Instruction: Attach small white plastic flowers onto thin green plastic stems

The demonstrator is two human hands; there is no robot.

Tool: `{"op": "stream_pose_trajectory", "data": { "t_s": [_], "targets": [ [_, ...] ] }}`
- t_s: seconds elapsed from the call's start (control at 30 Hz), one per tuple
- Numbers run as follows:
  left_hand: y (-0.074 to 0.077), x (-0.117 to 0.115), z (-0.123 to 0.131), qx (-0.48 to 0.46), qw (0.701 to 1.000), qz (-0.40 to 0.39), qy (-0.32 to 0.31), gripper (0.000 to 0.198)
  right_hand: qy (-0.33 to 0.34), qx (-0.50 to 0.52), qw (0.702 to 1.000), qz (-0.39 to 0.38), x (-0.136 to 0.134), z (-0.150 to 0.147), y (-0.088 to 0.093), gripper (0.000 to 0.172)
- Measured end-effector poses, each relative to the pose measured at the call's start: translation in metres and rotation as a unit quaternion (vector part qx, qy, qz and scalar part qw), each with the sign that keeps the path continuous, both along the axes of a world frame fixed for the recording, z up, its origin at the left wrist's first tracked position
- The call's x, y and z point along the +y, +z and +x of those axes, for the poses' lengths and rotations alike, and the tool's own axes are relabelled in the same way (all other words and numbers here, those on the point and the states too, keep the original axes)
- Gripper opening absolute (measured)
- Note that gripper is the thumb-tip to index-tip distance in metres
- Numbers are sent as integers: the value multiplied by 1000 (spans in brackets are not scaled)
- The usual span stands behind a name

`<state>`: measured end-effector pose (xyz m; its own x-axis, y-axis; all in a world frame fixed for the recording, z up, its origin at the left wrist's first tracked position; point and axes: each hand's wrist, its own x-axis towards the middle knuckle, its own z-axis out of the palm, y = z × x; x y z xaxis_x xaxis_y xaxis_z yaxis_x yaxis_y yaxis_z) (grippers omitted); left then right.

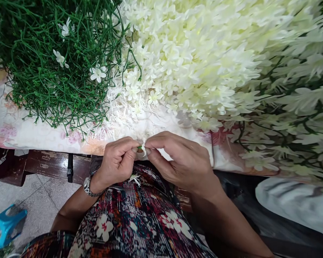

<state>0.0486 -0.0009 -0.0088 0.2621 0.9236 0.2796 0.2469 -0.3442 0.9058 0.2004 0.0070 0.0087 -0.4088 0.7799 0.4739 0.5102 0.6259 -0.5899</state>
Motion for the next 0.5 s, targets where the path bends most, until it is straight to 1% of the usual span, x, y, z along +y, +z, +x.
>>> {"op": "stream_pose_trajectory", "data": {
  "t_s": [0.3,0.5],
  "targets": [
    [0,1,1,29,999,-13,11,15,-2,4,1000,-6,1,-1,-6,11],
    [-2,0,2,20,1000,-14,18,16,-2,20,1000,-4,1,-4,-10,12]
  ]
}}
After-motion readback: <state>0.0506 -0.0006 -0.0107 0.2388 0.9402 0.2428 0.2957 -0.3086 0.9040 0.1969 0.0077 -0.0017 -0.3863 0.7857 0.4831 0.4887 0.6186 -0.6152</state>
